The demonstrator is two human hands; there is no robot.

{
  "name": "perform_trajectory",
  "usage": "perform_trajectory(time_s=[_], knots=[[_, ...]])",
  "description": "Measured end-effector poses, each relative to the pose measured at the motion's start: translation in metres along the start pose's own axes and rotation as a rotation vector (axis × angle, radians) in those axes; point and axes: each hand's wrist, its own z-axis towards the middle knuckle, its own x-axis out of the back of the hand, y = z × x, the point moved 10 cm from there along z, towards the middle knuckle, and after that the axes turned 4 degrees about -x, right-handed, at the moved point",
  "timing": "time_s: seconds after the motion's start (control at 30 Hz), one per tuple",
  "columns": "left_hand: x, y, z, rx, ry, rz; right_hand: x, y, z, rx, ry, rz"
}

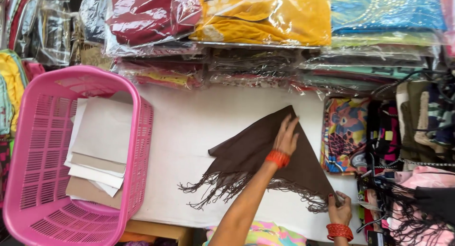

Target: The person folds a black fringed scarf and a brown fringed scarf on a white table. They unfold each scarf, align the edges, and fold them into triangular shapes before placing them aside.

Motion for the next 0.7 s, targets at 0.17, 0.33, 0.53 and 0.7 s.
perform_trajectory(time_s=[0.17,0.33,0.53,0.7], knots=[[0.093,-0.024,-0.113,-0.141,0.151,0.330,-0.037,-0.147,-0.085,0.625,0.243,-0.741],[0.225,-0.128,-0.213,0.288,0.366,0.469,-0.137,-0.173,-0.122,0.742,-0.148,-0.457],[0.242,-0.129,-0.207,0.444,0.109,0.562,-0.255,-0.209,-0.180,0.956,-0.571,-0.412],[0.224,-0.136,-0.195,0.392,0.029,0.645,-0.297,-0.241,-0.221,1.000,-0.693,-0.397]])
